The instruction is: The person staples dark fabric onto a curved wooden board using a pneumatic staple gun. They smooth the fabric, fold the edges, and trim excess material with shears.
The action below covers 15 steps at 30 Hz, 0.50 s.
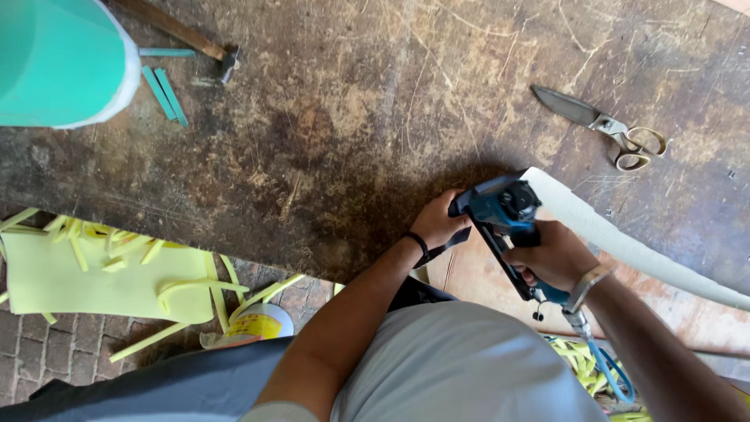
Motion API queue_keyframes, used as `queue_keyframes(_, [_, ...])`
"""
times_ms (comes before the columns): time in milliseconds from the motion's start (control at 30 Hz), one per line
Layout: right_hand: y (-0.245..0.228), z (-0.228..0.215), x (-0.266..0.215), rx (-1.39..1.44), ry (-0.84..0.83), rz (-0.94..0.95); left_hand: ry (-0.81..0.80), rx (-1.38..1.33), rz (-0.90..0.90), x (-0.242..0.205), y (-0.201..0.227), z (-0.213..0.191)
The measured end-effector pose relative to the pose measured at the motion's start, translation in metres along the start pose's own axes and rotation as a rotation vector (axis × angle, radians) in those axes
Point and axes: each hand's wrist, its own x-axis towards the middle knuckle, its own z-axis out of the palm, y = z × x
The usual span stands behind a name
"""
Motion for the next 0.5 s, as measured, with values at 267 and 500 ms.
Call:
queue_keyframes(267, [-0.027,0.017,0.003,-0.171,0.022,0.029,0.036,0.061,0.08,0.002,-0.007,0.001])
queue_keyframes(500, [-0.025,0.0,0.002,-0.17,0.044,0.067,0.032,-0.005,0.065,-0.002,0.004,0.002])
